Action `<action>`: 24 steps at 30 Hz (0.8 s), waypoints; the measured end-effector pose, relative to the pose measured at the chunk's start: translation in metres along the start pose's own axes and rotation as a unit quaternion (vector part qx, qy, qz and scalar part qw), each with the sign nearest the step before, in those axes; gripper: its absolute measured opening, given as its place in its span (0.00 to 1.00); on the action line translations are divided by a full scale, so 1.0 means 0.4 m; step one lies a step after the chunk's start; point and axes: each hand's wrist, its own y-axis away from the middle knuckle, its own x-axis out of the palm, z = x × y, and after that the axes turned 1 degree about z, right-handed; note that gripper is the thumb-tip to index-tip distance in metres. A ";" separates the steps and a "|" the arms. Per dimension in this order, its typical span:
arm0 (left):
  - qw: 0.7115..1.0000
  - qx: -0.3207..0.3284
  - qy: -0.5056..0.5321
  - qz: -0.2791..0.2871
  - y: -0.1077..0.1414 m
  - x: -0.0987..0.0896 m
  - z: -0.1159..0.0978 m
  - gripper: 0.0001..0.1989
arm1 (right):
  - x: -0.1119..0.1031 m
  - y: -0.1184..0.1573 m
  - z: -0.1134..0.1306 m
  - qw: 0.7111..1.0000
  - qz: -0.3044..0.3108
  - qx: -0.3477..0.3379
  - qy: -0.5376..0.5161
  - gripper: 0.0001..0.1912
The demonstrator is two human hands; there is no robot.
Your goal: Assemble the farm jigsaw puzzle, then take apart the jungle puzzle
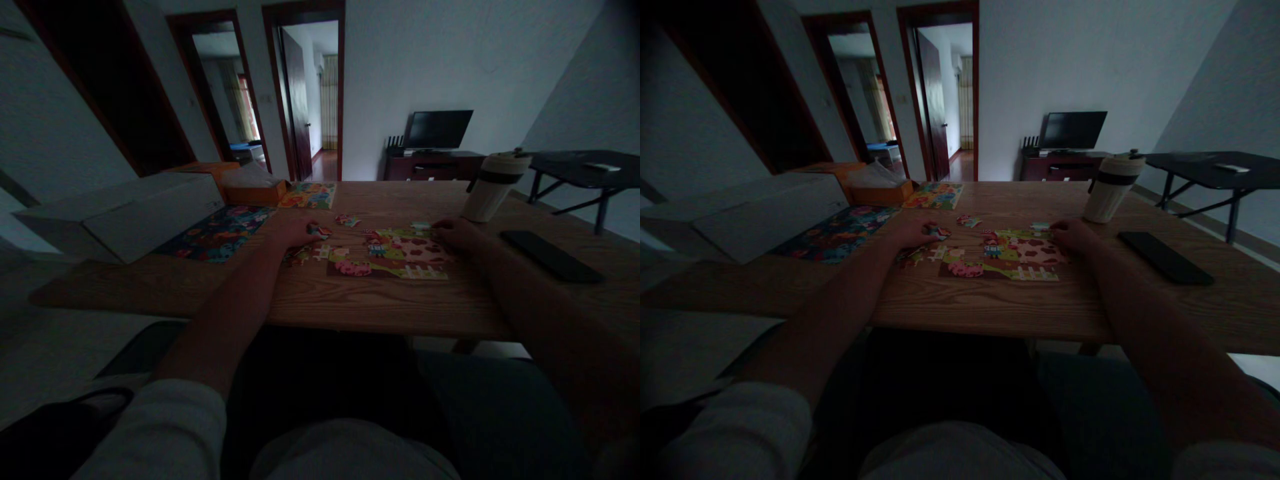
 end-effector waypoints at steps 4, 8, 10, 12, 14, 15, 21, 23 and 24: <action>1.000 -0.010 -0.011 -0.020 -0.014 0.019 -0.002 0.27 | -0.006 0.005 0.014 0.999 0.020 0.035 0.013 0.12; 0.999 -0.022 -0.034 -0.036 -0.009 0.010 -0.009 0.36 | -0.006 0.007 0.010 0.999 0.019 0.031 0.015 0.12; 0.997 -0.023 -0.046 -0.051 0.001 -0.006 -0.010 0.40 | -0.003 0.004 0.002 0.999 0.021 0.026 0.012 0.13; 0.996 -0.026 -0.048 -0.067 0.013 -0.025 -0.009 0.42 | 0.000 -0.001 -0.006 0.999 0.022 0.027 0.010 0.13; 0.996 -0.030 -0.041 -0.076 0.026 -0.043 -0.005 0.41 | 0.002 -0.006 -0.013 1.000 0.016 0.022 0.012 0.13; 0.996 -0.031 -0.036 -0.079 0.032 -0.050 -0.003 0.39 | 0.004 -0.008 -0.015 1.000 0.013 0.017 0.013 0.13; 0.994 -0.035 -0.032 -0.100 0.053 -0.073 -0.002 0.29 | 0.005 -0.009 -0.017 1.000 0.015 0.019 0.019 0.13; 0.992 -0.028 -0.055 -0.110 0.051 -0.074 -0.003 0.27 | 0.006 -0.008 -0.016 0.999 0.014 0.023 0.024 0.14; 0.991 -0.022 -0.069 -0.115 0.049 -0.074 -0.003 0.27 | 0.006 -0.007 -0.016 0.999 0.014 0.023 0.026 0.14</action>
